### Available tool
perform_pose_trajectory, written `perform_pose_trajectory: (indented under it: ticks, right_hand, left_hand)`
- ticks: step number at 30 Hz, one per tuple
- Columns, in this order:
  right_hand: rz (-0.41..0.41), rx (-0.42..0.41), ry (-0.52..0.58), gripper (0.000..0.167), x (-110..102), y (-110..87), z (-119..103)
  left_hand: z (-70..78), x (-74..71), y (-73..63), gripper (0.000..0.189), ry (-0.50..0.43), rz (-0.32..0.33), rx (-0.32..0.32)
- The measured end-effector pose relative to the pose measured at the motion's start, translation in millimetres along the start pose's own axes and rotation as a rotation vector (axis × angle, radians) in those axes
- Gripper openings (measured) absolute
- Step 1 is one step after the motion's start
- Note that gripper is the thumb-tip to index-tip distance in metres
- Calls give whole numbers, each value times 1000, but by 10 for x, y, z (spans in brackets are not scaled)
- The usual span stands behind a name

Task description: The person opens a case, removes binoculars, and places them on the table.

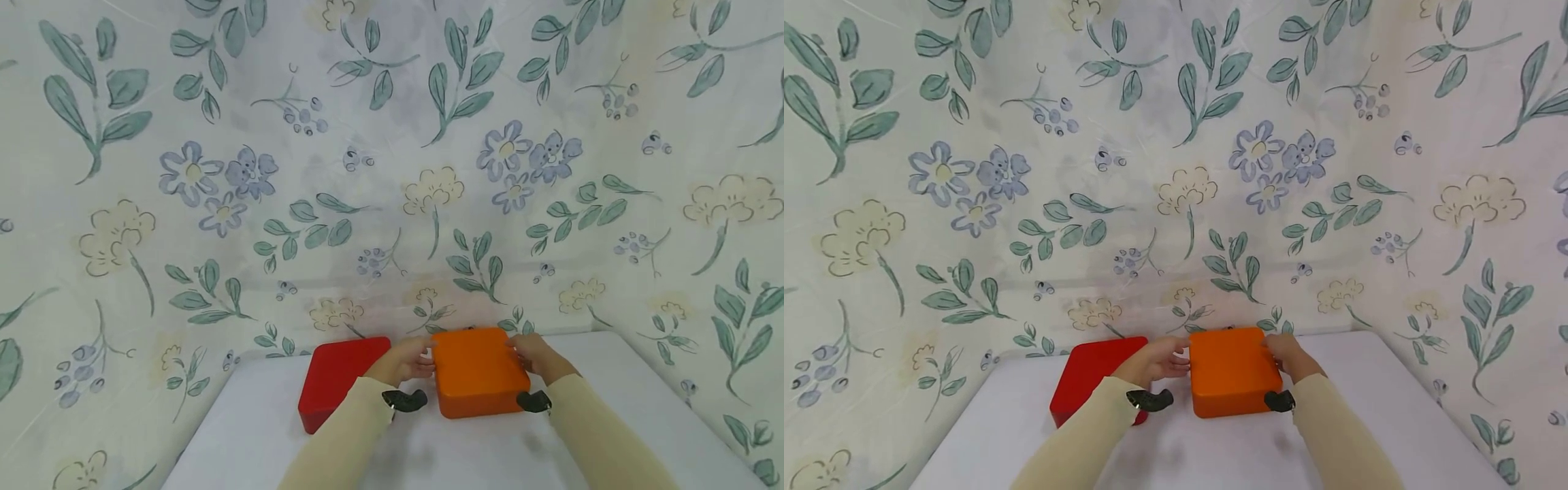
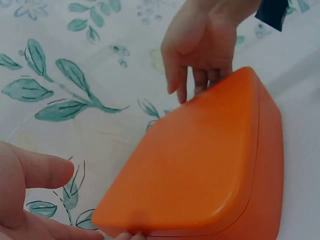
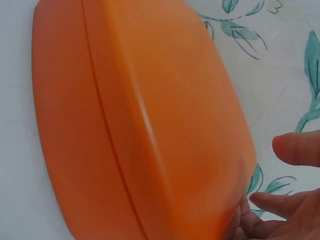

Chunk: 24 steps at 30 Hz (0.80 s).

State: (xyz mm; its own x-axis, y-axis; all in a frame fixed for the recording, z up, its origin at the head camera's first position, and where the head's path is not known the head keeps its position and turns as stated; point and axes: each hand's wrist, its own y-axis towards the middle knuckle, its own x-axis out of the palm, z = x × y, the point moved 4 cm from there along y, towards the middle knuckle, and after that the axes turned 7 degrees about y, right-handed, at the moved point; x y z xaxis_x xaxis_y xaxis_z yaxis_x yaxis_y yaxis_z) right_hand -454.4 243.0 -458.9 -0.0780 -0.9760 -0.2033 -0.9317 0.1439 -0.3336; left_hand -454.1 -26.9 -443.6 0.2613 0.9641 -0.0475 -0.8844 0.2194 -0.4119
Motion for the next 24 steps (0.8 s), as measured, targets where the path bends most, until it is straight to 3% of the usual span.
perform_pose_trajectory:
  ticks: [6,9,13,17,21,24]
  right_hand:
    - [-25,-14,-31,60,-30,20,-59]
    - [-39,-30,-20,53,-40,29,-49]
    - [-56,-31,-12,35,-65,22,-32]
    - [-66,-18,35,29,-73,24,-19]
    - [-63,-10,96,33,-57,49,14]
    - [-68,-10,122,35,-65,57,49]
  left_hand:
    - [22,35,4,60,-77,-8,-50]
    - [-8,55,21,52,-129,3,-56]
    - [-85,103,60,26,-156,5,-74]
    - [-118,148,87,8,-89,14,-38]
    - [-131,156,109,10,12,62,36]
    - [-154,155,121,14,59,101,48]
